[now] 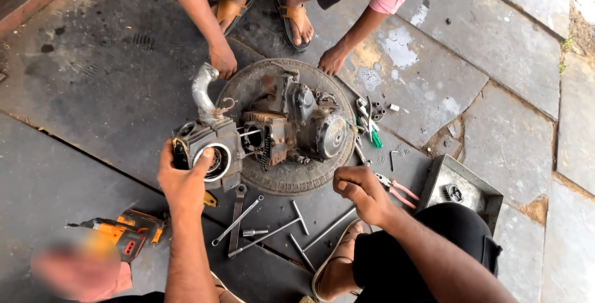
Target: The person disassembles a scooter engine resting on a tire on the ground. They use a cordless impact driver to remove fasteners, unscrew parts with a screwdriver, pull studs and bolts by hand, and finally lift the cylinder off the engine block while another person steadies the assembly.
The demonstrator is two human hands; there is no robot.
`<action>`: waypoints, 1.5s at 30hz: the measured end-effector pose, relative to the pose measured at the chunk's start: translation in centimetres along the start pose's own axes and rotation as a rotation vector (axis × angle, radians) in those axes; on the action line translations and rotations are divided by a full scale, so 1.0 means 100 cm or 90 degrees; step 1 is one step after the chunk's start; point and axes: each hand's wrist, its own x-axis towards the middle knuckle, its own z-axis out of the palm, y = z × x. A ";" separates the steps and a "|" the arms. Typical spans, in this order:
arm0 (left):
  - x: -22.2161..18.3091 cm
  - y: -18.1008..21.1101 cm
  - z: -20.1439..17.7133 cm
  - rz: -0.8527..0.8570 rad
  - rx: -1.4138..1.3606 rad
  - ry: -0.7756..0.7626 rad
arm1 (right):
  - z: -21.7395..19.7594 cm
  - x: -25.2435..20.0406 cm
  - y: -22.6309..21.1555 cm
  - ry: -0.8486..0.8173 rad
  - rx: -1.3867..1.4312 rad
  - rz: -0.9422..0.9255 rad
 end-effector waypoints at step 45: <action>0.014 -0.027 0.022 0.025 0.186 -0.057 | 0.062 0.057 0.042 0.026 -0.408 0.090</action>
